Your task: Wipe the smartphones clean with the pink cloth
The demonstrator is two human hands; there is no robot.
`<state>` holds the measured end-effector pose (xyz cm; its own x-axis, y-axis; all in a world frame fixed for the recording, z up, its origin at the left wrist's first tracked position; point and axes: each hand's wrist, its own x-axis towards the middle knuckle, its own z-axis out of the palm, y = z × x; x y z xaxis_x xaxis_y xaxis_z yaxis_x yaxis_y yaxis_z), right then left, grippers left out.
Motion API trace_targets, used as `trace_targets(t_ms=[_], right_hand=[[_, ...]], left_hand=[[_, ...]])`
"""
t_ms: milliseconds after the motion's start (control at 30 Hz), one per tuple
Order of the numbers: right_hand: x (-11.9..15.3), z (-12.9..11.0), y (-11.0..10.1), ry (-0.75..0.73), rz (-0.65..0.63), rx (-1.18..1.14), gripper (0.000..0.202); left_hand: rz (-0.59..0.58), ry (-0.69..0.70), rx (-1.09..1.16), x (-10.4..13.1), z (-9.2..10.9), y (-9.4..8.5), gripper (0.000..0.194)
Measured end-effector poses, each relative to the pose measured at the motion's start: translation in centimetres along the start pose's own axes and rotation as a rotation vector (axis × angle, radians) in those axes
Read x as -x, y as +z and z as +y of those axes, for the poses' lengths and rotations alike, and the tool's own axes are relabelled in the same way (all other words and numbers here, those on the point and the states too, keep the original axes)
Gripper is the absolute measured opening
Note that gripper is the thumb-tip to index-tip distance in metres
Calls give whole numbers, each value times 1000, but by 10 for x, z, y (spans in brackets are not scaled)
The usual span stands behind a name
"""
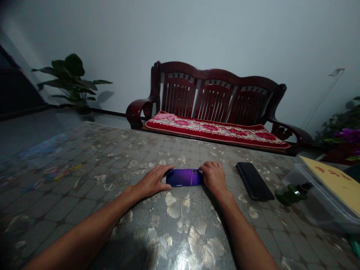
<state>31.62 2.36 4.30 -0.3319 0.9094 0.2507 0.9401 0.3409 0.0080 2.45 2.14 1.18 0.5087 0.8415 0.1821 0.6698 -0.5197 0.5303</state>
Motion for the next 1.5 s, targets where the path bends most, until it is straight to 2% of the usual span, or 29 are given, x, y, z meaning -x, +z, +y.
trace_targets(t_ms=[167,367,667,867,1067,1300,1500], right_hand=[[2,3,-7,-57,12,-5,27],[-4,0,0,-51,96,-62,23],[-2,0,-5,-175,88,-78,27],[-4,-1,-1,-142,117,-69,23],[-3,-1,-8,-181,72,-49,25],[-5,-3,-6,-92,61,-27,25],[-6,-9,-5,-81,117,-16,22]], left_hand=[[-1,-4,-10,0,-1,1,74],[0,-14,-5,0,2,0,73],[-3,-9,6,0,2,-2,73],[7,-1,8,0,1,0,73],[7,-1,13,1,1,-1,72],[-7,-10,9,0,1,-1,73],[-2,-5,9,0,1,-2,71]])
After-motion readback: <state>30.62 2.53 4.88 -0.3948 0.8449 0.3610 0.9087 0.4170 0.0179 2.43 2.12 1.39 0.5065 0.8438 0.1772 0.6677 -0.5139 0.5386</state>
